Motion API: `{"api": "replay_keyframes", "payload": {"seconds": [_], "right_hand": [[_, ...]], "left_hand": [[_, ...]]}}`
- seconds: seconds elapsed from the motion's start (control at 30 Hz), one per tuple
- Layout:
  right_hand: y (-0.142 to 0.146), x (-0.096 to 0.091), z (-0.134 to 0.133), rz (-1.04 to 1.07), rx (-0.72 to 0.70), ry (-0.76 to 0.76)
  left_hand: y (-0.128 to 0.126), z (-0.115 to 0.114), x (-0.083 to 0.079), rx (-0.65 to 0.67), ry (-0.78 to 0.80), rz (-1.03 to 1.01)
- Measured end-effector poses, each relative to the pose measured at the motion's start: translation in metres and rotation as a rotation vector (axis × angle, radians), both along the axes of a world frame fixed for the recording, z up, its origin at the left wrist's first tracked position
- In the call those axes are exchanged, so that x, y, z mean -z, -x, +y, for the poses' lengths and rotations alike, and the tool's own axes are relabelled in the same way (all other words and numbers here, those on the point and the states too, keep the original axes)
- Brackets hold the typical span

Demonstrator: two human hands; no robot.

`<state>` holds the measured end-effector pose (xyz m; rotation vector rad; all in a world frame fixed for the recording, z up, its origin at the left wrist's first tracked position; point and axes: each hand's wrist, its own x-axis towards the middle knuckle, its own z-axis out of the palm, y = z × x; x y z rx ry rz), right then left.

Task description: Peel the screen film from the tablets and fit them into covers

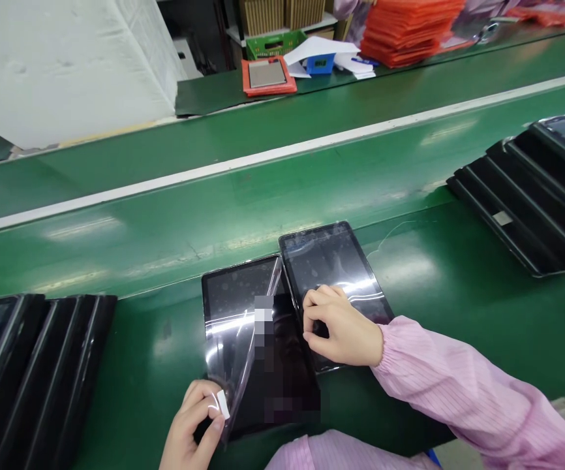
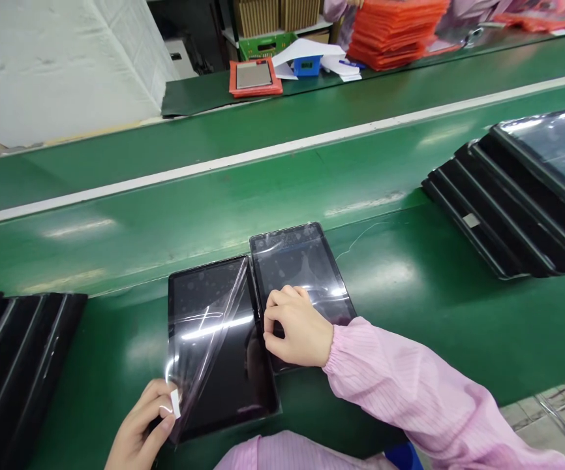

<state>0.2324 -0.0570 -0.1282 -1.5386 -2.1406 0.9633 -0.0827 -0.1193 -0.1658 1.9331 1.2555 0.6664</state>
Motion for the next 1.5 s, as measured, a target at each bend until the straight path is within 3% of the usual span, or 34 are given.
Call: {"api": "replay_keyframes", "payload": {"seconds": [0.23, 0.4, 0.53, 0.73, 0.9, 0.97, 1.03, 1.13, 1.3, 1.5], "right_hand": [[0.004, 0.001, -0.002, -0.011, 0.094, -0.023], [0.003, -0.001, -0.003, -0.014, 0.01, 0.006], [0.003, 0.0, 0.0, -0.03, 0.126, -0.026], [0.001, -0.002, -0.003, -0.01, 0.018, 0.014], [0.003, 0.006, 0.001, -0.009, 0.193, -0.078], [0.004, 0.01, 0.003, 0.01, 0.211, -0.09], [0.005, 0.013, 0.004, 0.01, 0.212, -0.109], [0.006, 0.013, 0.003, -0.026, 0.209, -0.152], [0.01, 0.01, -0.001, -0.105, 0.208, -0.193], [0.019, 0.002, -0.01, -0.152, 0.243, -0.099]], "left_hand": [[-0.004, 0.001, -0.003, -0.027, 0.006, 0.02], [-0.002, 0.001, -0.003, -0.019, 0.007, 0.032], [0.0, 0.0, 0.001, -0.013, -0.01, 0.025], [-0.001, 0.001, 0.001, 0.008, 0.006, 0.01], [0.002, -0.001, 0.002, -0.013, 0.104, -0.043], [0.002, 0.0, 0.003, -0.081, 0.143, -0.141], [-0.004, 0.005, 0.003, -0.286, 0.163, -0.18], [-0.021, 0.019, -0.002, -0.558, 0.243, -0.006], [-0.045, 0.036, -0.016, -0.526, 0.233, 0.173], [-0.048, 0.036, -0.021, -0.603, 0.328, -0.077]]}}
